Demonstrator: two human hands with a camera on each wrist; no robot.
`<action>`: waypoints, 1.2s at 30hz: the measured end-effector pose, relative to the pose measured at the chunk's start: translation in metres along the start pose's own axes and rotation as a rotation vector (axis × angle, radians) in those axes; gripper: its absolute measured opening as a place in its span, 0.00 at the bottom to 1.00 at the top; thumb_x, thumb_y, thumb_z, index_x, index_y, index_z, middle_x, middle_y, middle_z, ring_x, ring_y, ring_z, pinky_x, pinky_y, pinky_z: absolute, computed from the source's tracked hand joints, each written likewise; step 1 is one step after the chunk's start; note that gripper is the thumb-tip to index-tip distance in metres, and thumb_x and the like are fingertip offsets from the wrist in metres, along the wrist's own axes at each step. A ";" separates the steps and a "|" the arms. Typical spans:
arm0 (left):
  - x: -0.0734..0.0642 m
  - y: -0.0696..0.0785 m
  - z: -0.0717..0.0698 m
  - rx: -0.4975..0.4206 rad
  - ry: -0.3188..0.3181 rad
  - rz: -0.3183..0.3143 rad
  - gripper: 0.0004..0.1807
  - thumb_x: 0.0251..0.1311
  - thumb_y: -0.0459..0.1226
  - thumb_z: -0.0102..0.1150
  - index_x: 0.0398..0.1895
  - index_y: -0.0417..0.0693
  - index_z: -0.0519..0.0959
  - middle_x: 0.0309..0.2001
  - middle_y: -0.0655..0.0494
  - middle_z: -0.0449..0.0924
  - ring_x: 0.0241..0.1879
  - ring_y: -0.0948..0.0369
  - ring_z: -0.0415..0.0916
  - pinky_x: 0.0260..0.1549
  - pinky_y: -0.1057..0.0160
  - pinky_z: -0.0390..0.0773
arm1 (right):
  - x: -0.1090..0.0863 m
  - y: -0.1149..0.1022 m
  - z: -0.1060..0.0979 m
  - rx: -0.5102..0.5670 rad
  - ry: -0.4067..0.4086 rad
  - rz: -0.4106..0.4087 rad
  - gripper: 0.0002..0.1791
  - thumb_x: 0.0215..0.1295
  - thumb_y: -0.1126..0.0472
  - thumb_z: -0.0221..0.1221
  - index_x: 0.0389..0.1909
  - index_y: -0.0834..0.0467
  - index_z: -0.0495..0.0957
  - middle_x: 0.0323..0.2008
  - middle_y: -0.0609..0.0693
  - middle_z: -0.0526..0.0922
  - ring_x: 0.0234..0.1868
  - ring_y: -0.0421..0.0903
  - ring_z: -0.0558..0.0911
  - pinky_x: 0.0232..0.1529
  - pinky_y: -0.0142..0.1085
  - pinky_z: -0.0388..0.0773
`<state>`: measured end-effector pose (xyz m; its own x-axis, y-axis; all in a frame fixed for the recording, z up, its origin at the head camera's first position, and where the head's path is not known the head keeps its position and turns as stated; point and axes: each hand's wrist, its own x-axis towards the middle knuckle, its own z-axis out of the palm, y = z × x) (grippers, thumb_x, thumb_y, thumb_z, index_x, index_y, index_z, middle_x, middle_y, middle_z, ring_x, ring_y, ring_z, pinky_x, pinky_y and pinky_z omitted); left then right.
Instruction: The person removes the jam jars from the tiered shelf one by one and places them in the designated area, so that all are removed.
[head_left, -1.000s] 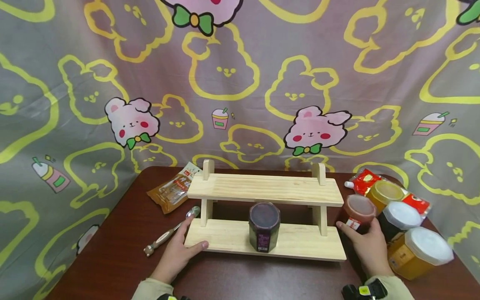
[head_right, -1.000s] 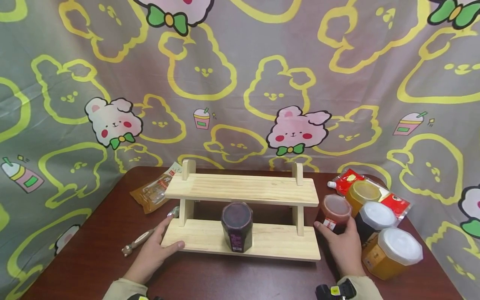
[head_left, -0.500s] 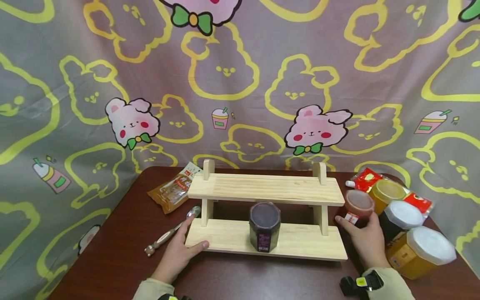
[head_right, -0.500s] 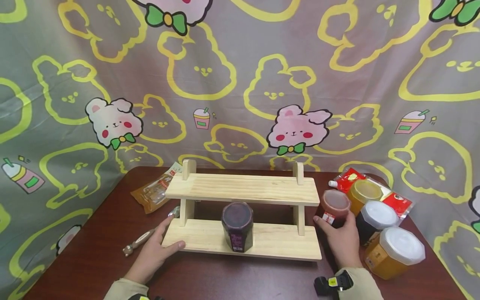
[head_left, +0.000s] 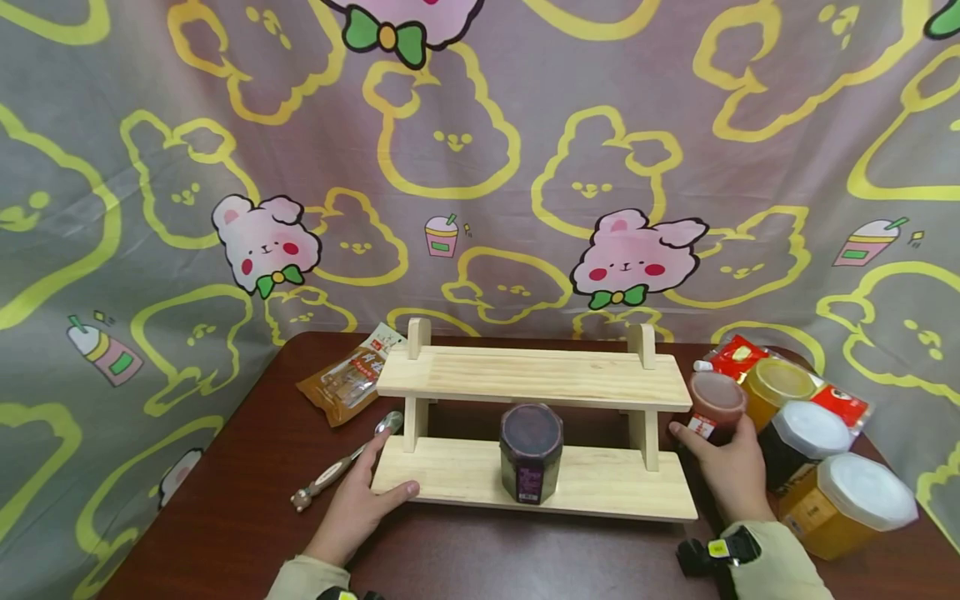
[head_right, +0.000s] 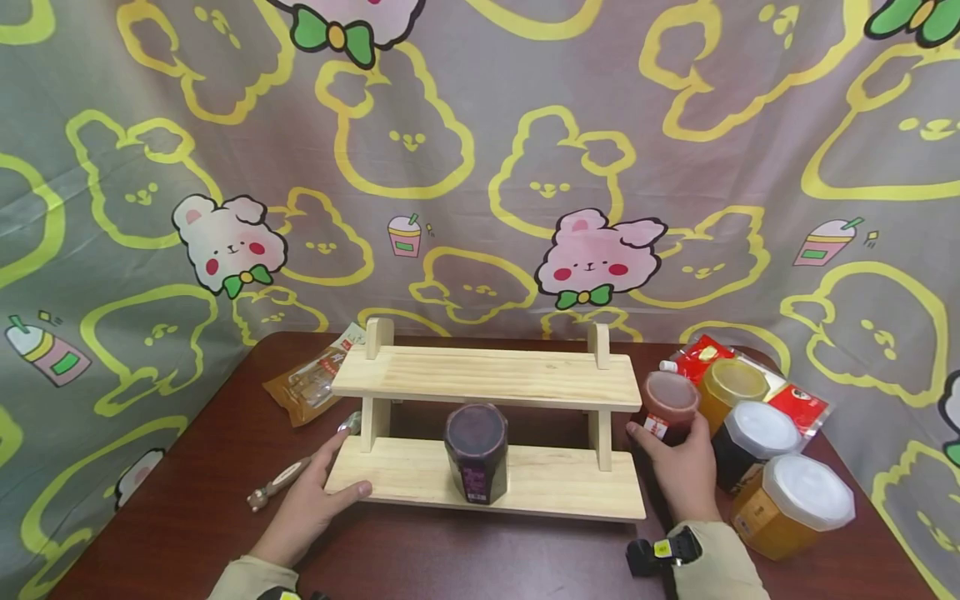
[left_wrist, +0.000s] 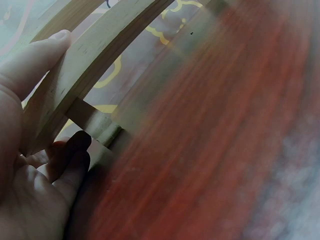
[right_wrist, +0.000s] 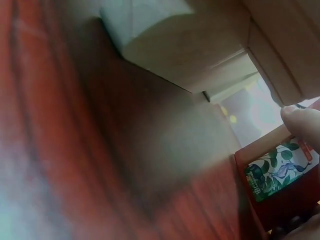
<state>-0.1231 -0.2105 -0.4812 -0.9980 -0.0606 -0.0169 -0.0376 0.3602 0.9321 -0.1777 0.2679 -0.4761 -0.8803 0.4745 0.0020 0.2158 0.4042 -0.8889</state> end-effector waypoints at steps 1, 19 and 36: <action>0.000 0.000 0.000 0.001 -0.001 0.000 0.57 0.49 0.44 0.79 0.79 0.49 0.54 0.76 0.42 0.56 0.67 0.48 0.64 0.65 0.47 0.63 | 0.001 0.000 0.000 0.001 0.001 -0.003 0.53 0.60 0.50 0.71 0.76 0.66 0.50 0.69 0.71 0.61 0.69 0.68 0.62 0.69 0.63 0.56; 0.000 0.001 0.000 -0.004 -0.007 -0.004 0.57 0.49 0.44 0.79 0.79 0.51 0.54 0.75 0.43 0.58 0.62 0.50 0.70 0.60 0.54 0.70 | 0.016 0.000 0.006 -0.001 -0.001 -0.031 0.52 0.62 0.49 0.69 0.76 0.66 0.50 0.70 0.71 0.61 0.69 0.69 0.62 0.70 0.63 0.55; 0.000 -0.002 -0.001 -0.003 0.002 -0.006 0.56 0.49 0.43 0.79 0.79 0.50 0.55 0.75 0.43 0.58 0.63 0.50 0.69 0.62 0.54 0.68 | 0.011 0.001 0.004 -0.019 -0.004 0.013 0.53 0.62 0.45 0.68 0.76 0.65 0.49 0.70 0.70 0.61 0.69 0.68 0.62 0.69 0.63 0.57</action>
<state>-0.1230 -0.2119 -0.4829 -0.9977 -0.0645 -0.0218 -0.0435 0.3572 0.9330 -0.1883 0.2704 -0.4782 -0.8789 0.4768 -0.0109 0.2351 0.4133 -0.8797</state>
